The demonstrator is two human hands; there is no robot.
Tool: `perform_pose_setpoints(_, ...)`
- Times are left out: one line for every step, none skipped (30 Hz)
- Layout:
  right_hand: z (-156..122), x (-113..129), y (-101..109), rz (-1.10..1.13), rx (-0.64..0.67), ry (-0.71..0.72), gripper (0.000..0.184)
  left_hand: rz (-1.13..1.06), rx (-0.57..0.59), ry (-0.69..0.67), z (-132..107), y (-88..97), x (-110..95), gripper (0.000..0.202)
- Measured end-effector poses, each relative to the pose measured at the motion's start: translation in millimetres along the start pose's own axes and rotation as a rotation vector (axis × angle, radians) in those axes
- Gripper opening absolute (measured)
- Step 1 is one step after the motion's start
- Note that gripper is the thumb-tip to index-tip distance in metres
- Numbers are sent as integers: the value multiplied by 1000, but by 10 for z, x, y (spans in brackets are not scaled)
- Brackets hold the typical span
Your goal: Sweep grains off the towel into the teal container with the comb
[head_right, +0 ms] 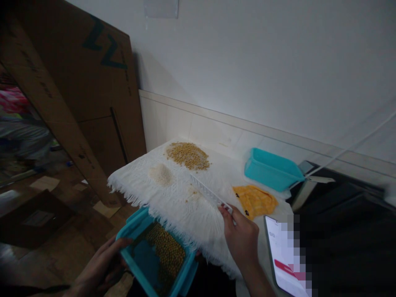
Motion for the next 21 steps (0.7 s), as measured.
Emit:
perform_pose_setpoints(4, -27, -16, 16, 10, 3, 56, 0, -10, -1, -1, 8, 8, 40)
perform_pose_setpoints(1, -43, -32, 33, 22, 1, 55, -3, -21, -3, -2, 14, 16, 41)
perform_pose_setpoints(-7, -50, -44, 50, 31, -4, 55, -5, -28, -7, -4, 19, 22, 41)
perform_pose_setpoints(-17, -48, -54, 68, 40, -10, 54, -9, -33, -11, -6, 21, 26, 41)
perform_pose_setpoints(-28, -38, -60, 87, 49, -18, 53, -10, -32, -11, -7, 21, 28, 41)
perform_pose_setpoints(-37, -22, -63, 107, 57, -26, 53, -8, -29, -5, -6, 20, 29, 40)
perform_pose_setpoints(-45, -4, -64, 125, 65, -30, 52, -5, -24, 1, -4, 17, 28, 39)
perform_pose_setpoints(-49, 16, -63, 139, 73, -33, 51, -2, -19, 6, 1, 15, 25, 39)
perform_pose_setpoints(-51, 34, -60, 148, 80, -34, 50, 1, -16, 10, 6, 12, 23, 39)
perform_pose_setpoints(-51, 49, -58, 154, 87, -33, 48, 3, -15, 9, 12, 9, 19, 40)
perform_pose_setpoints(-49, 61, -55, 158, 92, -33, 47, 5, -13, 9, 16, 6, 15, 41)
perform_pose_setpoints(-45, 69, -53, 165, 97, -33, 46, 7, -13, 7, 19, 4, 11, 41)
perform_pose_setpoints(-40, 73, -51, 176, 103, -37, 44, 10, -12, 8, 18, 1, 6, 41)
perform_pose_setpoints(-34, 76, -50, 189, 108, -41, 42, 11, -13, 8, 14, -3, 0, 41)
perform_pose_setpoints(-29, 77, -48, 203, 116, -48, 41, 12, -11, 7, 7, -6, -5, 42)
perform_pose_setpoints(-24, 79, -47, 216, 128, -58, 39, 13, -9, 6, -2, -10, -11, 42)
perform_pose_setpoints(-20, 82, -45, 228, 141, -67, 38, 11, -7, 3, -11, -13, -16, 43)
perform_pose_setpoints(-17, 86, -42, 240, 156, -74, 37, 8, -5, 0, -20, -16, -21, 43)
perform_pose_setpoints(-16, 91, -38, 250, 170, -81, 36, 5, -8, -1, -28, -18, -25, 44)
perform_pose_setpoints(-16, 96, -34, 257, 179, -85, 35, 1, -12, 2, -34, -20, -28, 43)
perform_pose_setpoints(-17, 100, -29, 259, 180, -87, 35, -1, -17, 6, -39, -23, -31, 43)
Point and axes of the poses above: each hand's wrist, its own z-axis towards the middle knuckle, its own y-axis out of the back of the hand, x = y × z, the point moved 1 cm from there along z, towards the middle knuckle, and after that the axes turned 4 degrees about x, right-handed, at the moved point
